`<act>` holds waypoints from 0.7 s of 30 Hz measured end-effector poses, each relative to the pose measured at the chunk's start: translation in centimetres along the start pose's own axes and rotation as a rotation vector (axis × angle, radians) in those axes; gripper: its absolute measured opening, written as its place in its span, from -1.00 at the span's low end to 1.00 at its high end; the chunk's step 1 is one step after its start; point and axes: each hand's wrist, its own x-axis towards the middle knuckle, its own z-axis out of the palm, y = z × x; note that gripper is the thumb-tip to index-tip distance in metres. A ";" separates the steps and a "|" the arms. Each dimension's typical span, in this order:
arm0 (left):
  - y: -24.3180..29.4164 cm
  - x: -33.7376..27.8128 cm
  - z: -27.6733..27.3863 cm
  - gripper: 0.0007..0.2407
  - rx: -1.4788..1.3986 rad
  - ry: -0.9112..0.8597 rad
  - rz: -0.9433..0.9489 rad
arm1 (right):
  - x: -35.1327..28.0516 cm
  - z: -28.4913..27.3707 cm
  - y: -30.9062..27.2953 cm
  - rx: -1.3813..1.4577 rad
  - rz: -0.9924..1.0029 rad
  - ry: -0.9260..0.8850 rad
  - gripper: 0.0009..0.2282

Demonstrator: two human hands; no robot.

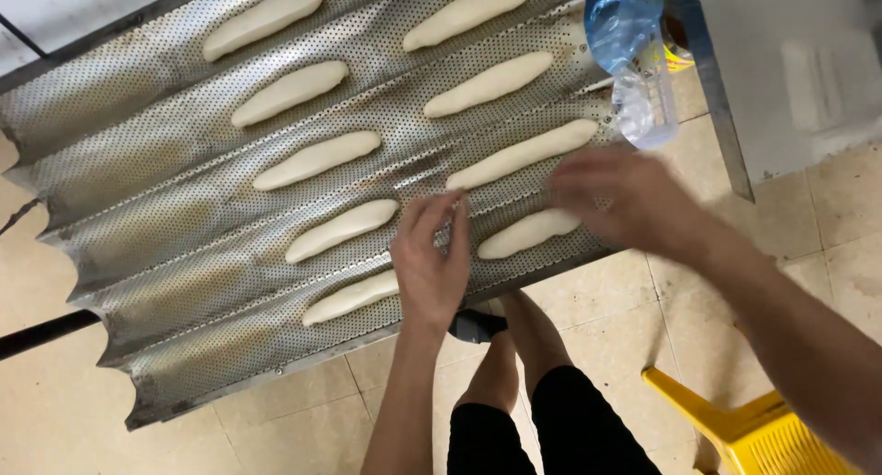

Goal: Arranging pieces of bread dough onto professional baking trays.

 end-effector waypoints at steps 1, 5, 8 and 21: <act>0.0 -1.0 0.1 -0.87 0.001 0.000 -0.001 | -0.1 1.2 -1.2 0.001 0.000 -0.001 -0.80; -0.4 -3.4 0.8 -0.84 -0.052 -0.083 -0.108 | 0.5 5.4 -3.8 -0.088 -0.158 -0.212 -0.67; 0.0 -3.6 1.5 -0.82 -0.068 -0.114 -0.123 | 1.1 5.9 -3.4 -0.165 -0.184 -0.355 -0.67; 3.1 -1.6 2.6 -0.74 -0.164 -0.263 -0.236 | -1.9 1.5 0.5 0.080 0.117 -0.198 -0.65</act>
